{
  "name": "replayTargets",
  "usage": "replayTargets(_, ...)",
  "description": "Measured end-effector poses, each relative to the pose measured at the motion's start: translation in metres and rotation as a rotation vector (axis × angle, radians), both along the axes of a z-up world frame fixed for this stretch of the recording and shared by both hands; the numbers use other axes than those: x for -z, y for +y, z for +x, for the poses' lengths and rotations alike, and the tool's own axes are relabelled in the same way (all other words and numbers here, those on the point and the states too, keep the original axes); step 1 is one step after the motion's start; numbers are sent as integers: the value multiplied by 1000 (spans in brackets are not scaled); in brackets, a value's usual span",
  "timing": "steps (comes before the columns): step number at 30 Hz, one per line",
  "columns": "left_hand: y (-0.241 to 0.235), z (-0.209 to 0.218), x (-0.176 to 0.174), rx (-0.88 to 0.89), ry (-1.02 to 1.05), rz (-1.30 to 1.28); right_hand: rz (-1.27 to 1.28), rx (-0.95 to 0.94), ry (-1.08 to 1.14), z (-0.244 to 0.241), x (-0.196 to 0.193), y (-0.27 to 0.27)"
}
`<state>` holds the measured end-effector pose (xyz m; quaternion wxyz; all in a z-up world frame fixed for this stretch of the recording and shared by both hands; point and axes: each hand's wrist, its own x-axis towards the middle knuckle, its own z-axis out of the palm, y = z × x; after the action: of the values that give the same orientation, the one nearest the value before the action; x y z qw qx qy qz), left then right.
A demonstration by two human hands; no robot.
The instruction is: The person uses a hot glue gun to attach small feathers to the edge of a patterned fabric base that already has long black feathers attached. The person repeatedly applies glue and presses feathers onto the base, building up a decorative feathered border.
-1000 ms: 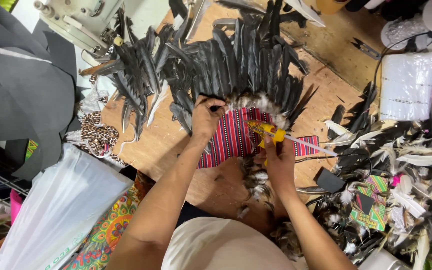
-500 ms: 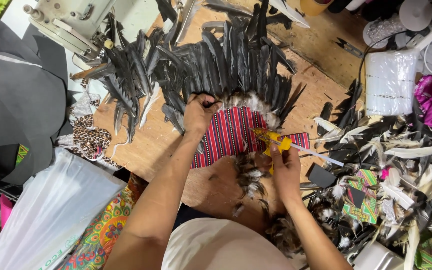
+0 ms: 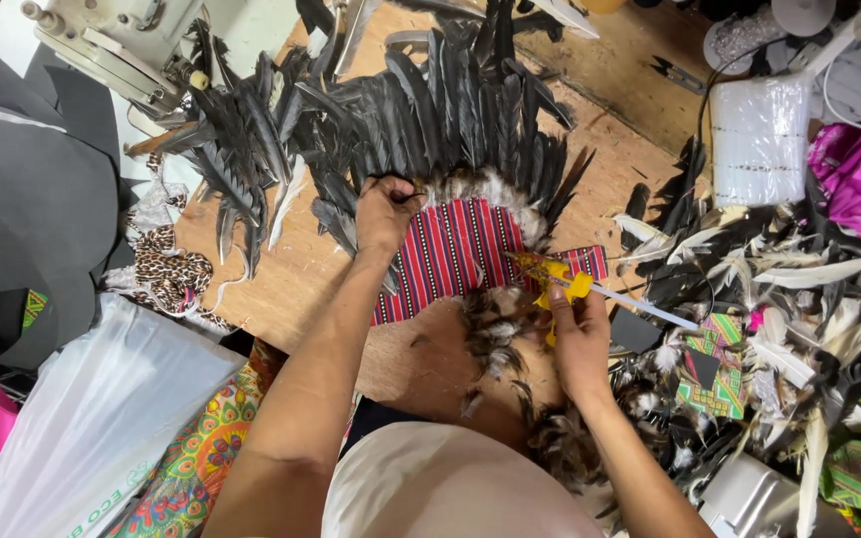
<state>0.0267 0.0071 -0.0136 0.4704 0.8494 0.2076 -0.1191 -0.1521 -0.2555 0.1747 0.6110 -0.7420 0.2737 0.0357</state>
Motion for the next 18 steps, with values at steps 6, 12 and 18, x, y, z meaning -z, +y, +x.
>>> replayTargets(6, -2, -17, -35, -107, -187, -119, 32, 95, -10, -6, -35, 2)
replayTargets(12, -23, -91, -124, -78, -365, -192, -5, 90, -36, -28, -35, -23)
replayTargets(18, -51, -163, -96, 118, -36, -13, 38, 143, -65, -58, -24, -51)
